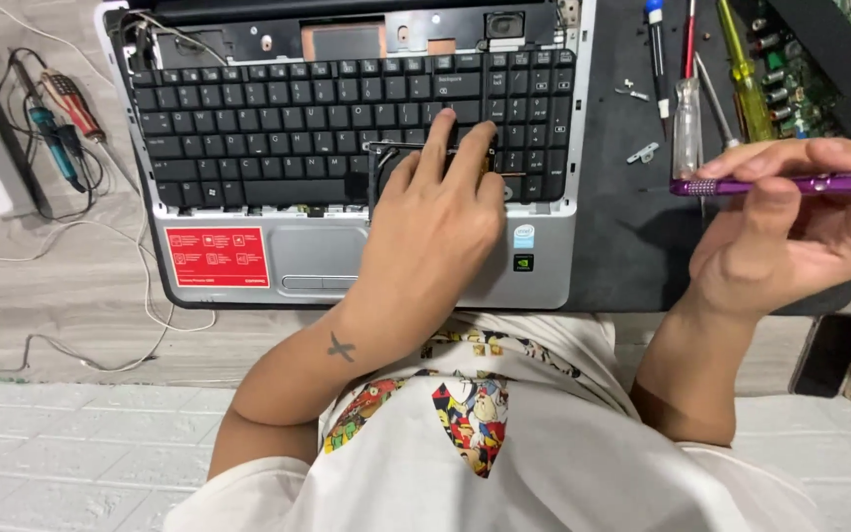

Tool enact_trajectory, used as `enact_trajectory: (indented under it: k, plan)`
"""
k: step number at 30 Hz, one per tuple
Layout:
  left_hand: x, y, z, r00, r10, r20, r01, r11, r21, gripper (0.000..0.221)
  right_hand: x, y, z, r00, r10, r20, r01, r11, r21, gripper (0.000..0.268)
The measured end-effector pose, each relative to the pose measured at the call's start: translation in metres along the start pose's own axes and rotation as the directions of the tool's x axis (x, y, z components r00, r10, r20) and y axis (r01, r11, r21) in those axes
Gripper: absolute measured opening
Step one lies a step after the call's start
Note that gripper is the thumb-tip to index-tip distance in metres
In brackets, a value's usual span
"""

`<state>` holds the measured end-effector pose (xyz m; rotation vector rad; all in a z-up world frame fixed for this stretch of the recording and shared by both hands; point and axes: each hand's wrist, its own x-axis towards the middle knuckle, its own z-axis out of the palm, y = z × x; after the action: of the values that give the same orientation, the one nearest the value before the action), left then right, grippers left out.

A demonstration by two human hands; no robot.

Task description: Disassembling a laptop by removing screws with a screwdriver and handling the internal hard drive.

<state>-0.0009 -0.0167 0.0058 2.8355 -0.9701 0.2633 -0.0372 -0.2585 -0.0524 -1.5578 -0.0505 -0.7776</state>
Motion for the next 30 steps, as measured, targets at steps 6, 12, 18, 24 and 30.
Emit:
enact_trajectory:
  k: [6, 12, 18, 24, 30]
  plan:
    - [-0.004, -0.013, -0.007, 0.995, 0.068, 0.072, -0.061, 0.994, -0.096, 0.011, -0.006, 0.007, -0.005, 1.0, 0.024, 0.016, -0.024, 1.0, -0.005, 0.025]
    - [-0.007, -0.035, -0.026, 0.964, 0.071, 0.257, 0.051, 0.898, -0.438, 0.009, -0.004, 0.004, -0.002, 1.0, 0.003, 0.028, -0.002, 0.999, -0.045, 0.023]
    - [-0.004, -0.04, -0.023, 0.986, 0.12, 0.118, -0.072, 0.933, -0.352, 0.014, -0.005, 0.005, 0.001, 0.999, -0.005, 0.033, 0.007, 0.998, -0.061, 0.027]
    - [-0.004, -0.024, -0.006, 0.996, 0.074, 0.057, -0.065, 0.987, -0.145, 0.003, -0.006, 0.012, -0.004, 0.998, -0.025, 0.063, 0.027, 0.999, -0.026, 0.021]
    - [-0.005, -0.012, 0.0, 0.999, 0.024, 0.024, -0.022, 0.994, -0.107, 0.006, -0.005, 0.008, 0.001, 0.998, -0.032, 0.045, 0.034, 0.998, -0.055, 0.023]
